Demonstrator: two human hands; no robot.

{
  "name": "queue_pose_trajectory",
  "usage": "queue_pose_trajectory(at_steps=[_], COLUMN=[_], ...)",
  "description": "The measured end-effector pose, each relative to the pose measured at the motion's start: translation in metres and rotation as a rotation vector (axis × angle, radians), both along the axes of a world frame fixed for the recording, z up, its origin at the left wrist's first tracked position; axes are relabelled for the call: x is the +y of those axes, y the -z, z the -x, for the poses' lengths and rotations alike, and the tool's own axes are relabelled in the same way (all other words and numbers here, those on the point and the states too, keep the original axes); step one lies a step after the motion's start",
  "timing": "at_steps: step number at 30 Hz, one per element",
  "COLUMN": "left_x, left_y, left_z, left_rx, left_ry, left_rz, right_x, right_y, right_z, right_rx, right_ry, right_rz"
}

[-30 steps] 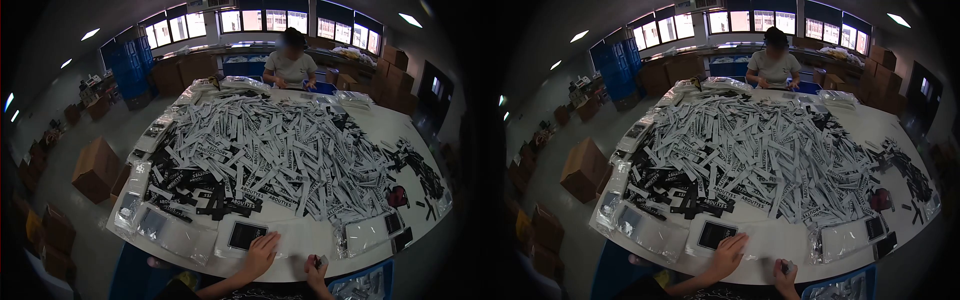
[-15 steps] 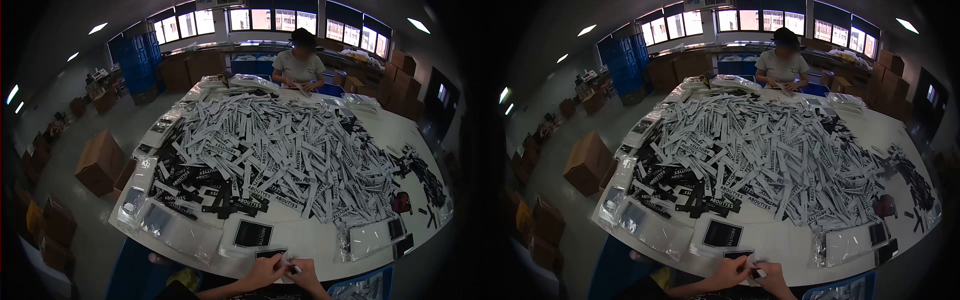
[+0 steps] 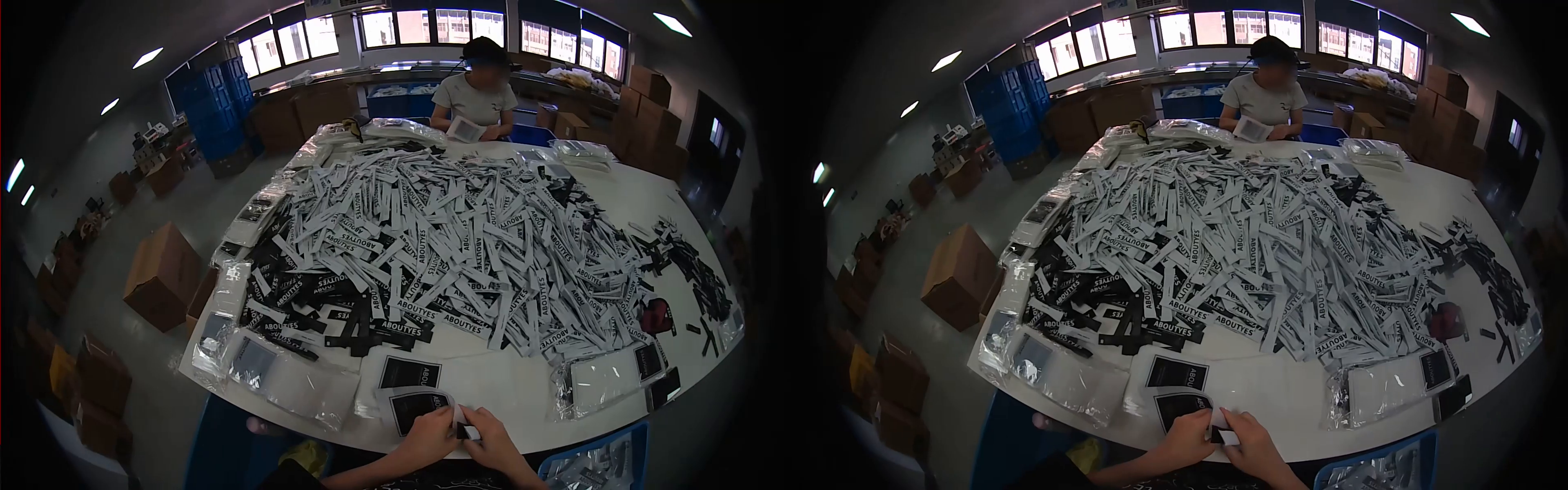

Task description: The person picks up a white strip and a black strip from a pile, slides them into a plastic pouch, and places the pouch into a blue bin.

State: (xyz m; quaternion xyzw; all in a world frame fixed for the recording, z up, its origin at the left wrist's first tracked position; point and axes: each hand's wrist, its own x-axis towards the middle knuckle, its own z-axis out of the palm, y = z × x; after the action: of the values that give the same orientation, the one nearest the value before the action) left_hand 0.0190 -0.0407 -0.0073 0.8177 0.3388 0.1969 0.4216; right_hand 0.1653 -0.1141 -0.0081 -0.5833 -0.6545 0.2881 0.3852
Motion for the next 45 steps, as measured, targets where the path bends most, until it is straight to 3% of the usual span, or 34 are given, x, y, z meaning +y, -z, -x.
queue_pose_trajectory(at_steps=[2,5,6,7,9,11,12,14,15,16,18,20,22,24,26,28,30,33,34,37,39,42,44,45], left_x=[-0.006,-0.005,-0.005,-0.005,-0.007,-0.006,-0.004,-0.004,-0.006,-0.004,0.003,-0.002,-0.003,0.000,0.001,0.003,0.000,-0.003,-0.004,-0.004,-0.001,0.011,0.031,0.035], left_y=[0.006,0.007,0.008,0.010,0.006,-0.017,-0.025,-0.035,-0.030,-0.026,-0.018,-0.036,-0.032,-0.018,-0.010,-0.010,-0.007,0.000,0.001,0.002,-0.001,-0.023,-0.024,-0.021], left_z=[-0.001,-0.004,-0.004,-0.004,-0.004,-0.002,-0.002,0.001,0.005,0.004,0.001,-0.007,-0.015,-0.015,-0.016,-0.019,-0.023,-0.028,-0.029,-0.025,-0.021,-0.012,0.004,0.005], left_rx=[-0.049,-0.051,-0.050,0.073,0.196,-0.138,-0.132,-0.417,-0.437,-0.432,-0.527,-0.480,-0.345,-0.294,-0.331,-0.217,-0.189,-0.280,-0.383,-0.366,-0.296,-0.383,-0.029,-0.126], left_ry=[-0.005,0.024,0.029,0.025,0.028,-0.275,-0.274,-0.121,0.011,0.016,0.243,0.246,0.242,0.213,0.131,0.077,0.105,0.101,0.083,-0.019,-0.033,0.002,0.148,0.190], left_rz=[-0.050,-0.032,-0.032,0.010,0.053,-0.285,-0.278,-0.641,-0.763,-0.755,-0.713,-0.640,-0.650,-0.566,-0.512,-0.502,-0.452,-0.408,-0.394,-0.493,-0.561,-0.013,0.233,0.200], right_x=[0.000,-0.002,-0.002,-0.002,-0.002,-0.001,-0.004,-0.012,-0.013,-0.014,-0.018,-0.025,-0.028,-0.028,-0.027,-0.023,-0.012,0.006,0.008,0.009,0.002,-0.003,-0.003,-0.002], right_y=[0.001,0.001,0.003,0.003,-0.003,-0.013,-0.014,-0.014,-0.013,-0.012,-0.017,-0.031,-0.013,-0.013,-0.021,-0.008,-0.029,-0.024,-0.025,-0.020,-0.011,-0.009,-0.010,-0.016], right_z=[-0.001,-0.002,-0.005,-0.007,-0.005,-0.004,-0.004,-0.003,-0.002,0.000,-0.002,-0.008,-0.005,-0.007,-0.022,-0.043,-0.040,-0.029,-0.022,-0.007,-0.007,-0.016,-0.021,-0.024], right_rx=[-0.013,-0.067,-0.103,-0.140,-0.146,0.079,0.083,0.561,0.568,0.603,0.640,0.702,0.793,0.583,0.686,1.141,1.211,1.345,1.303,1.037,1.036,1.095,1.049,1.043], right_ry=[-0.024,0.040,0.170,0.298,0.320,0.289,0.291,0.224,0.227,0.225,0.236,0.278,0.323,0.384,0.364,0.177,0.280,0.073,0.080,0.176,0.199,0.253,0.177,0.180], right_rz=[0.075,-0.021,-0.093,-0.165,-0.145,-0.216,-0.207,0.069,0.079,0.025,-0.027,0.309,0.235,0.141,0.096,-0.186,-0.368,-0.470,-0.387,-0.150,-0.073,-0.017,-0.038,-0.038])
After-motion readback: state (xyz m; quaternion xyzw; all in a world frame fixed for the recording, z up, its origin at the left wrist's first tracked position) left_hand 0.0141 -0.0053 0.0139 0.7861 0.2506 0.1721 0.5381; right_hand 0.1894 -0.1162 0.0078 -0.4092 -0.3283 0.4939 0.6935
